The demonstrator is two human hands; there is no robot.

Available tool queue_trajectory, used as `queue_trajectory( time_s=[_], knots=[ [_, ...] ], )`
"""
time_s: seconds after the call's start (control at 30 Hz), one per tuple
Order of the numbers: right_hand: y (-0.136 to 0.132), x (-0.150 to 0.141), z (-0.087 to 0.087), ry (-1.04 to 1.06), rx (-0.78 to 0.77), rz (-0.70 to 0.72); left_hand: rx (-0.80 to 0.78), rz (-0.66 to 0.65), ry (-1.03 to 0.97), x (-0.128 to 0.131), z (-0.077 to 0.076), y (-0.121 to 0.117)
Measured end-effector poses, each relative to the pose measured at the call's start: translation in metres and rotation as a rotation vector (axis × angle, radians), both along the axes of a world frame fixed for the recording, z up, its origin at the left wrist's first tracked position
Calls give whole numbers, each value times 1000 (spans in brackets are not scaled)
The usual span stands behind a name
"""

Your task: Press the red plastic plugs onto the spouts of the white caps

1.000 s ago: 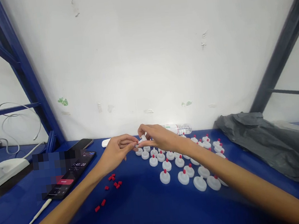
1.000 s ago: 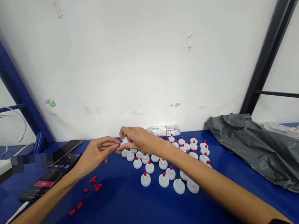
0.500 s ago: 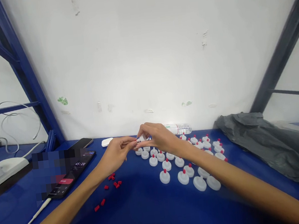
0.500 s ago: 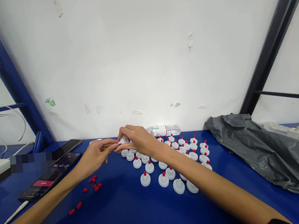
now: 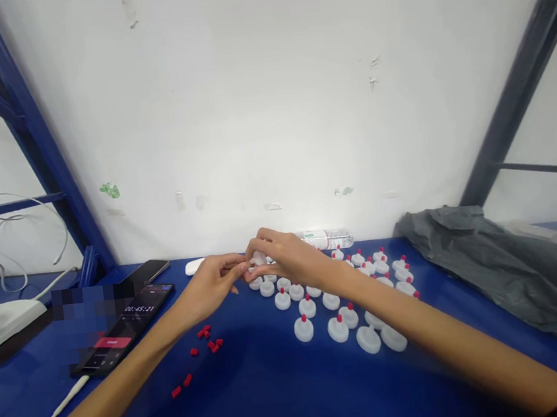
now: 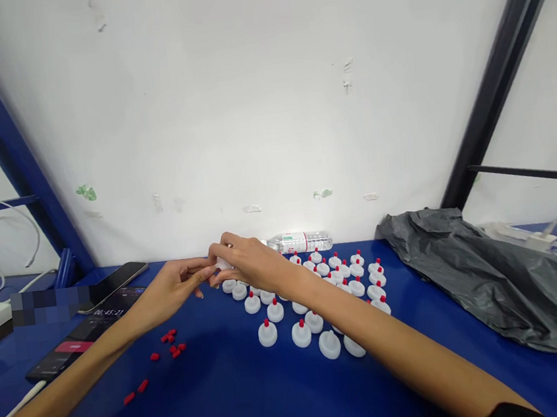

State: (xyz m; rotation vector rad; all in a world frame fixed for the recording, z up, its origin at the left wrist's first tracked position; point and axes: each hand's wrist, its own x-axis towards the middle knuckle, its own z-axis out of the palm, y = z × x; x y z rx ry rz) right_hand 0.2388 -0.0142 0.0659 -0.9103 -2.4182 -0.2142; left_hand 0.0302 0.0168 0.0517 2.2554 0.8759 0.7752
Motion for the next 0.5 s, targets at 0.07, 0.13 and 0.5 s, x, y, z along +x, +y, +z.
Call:
queue_trajectory(
  time_s=[0.07,0.13,0.5],
  knots=[
    [1,3,2,-101,-45,-74,89,50,131,-6,4,3],
    [7,9,2,-163,-77,-159,133,73,290,-15,8,6],
    [32,53,5,-181,-314,-379,-239,-190,704,-41,12,6]
  ],
)
